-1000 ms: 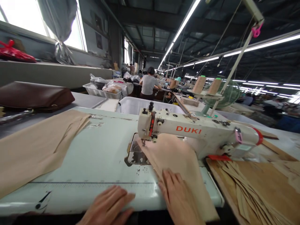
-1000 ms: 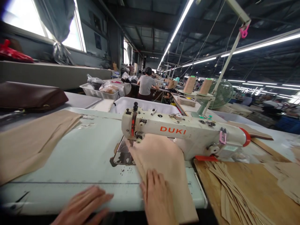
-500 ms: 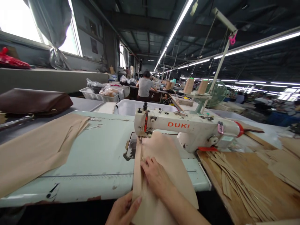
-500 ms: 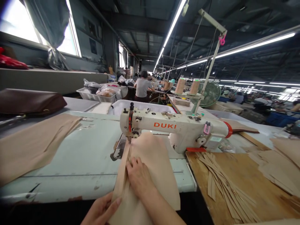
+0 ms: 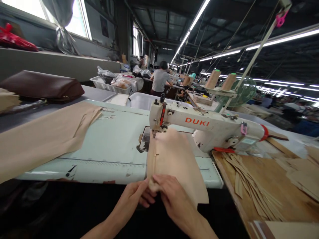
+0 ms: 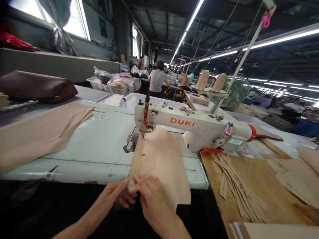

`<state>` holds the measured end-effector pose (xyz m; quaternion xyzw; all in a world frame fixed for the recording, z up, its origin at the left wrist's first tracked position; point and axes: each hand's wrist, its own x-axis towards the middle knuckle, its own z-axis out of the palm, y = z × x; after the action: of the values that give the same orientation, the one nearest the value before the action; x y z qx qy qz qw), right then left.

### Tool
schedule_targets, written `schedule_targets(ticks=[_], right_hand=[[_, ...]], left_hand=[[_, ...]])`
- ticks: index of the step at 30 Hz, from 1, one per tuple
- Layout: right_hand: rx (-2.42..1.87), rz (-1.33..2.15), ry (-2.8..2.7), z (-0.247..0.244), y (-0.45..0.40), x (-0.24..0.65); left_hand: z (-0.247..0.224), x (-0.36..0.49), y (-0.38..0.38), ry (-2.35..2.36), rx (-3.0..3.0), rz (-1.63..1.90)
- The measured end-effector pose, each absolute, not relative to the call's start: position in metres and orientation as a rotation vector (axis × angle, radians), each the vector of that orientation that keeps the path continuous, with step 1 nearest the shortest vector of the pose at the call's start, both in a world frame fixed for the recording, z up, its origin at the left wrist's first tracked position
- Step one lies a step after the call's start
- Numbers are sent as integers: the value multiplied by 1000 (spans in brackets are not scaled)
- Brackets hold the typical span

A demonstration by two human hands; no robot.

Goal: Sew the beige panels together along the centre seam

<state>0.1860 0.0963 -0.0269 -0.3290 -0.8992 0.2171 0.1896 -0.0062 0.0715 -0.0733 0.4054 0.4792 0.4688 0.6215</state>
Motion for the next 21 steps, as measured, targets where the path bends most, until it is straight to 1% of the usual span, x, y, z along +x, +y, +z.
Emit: schedule_targets(ticks=[3, 5, 9, 13, 15, 18, 21], right_hand=[[-992, 806, -2371, -16, 107, 182], [-1019, 868, -2333, -9, 112, 181], [-1024, 869, -2307, -8, 111, 180], [-953, 829, -2296, -24, 105, 176], [-930, 721, -2257, -39, 102, 172], [-840, 415, -2206, -60, 99, 164], [-735, 134, -2164, -70, 101, 159]], left_hand=[[-82, -19, 72, 1179, 842, 1049], [-87, -23, 71, 1191, 768, 1037], [-82, -19, 67, 1063, 636, 1061], [-72, -12, 64, 852, 560, 1115], [-70, -12, 63, 780, 511, 1118], [-72, -14, 65, 767, 483, 1112], [-77, -16, 72, 858, 639, 1068]])
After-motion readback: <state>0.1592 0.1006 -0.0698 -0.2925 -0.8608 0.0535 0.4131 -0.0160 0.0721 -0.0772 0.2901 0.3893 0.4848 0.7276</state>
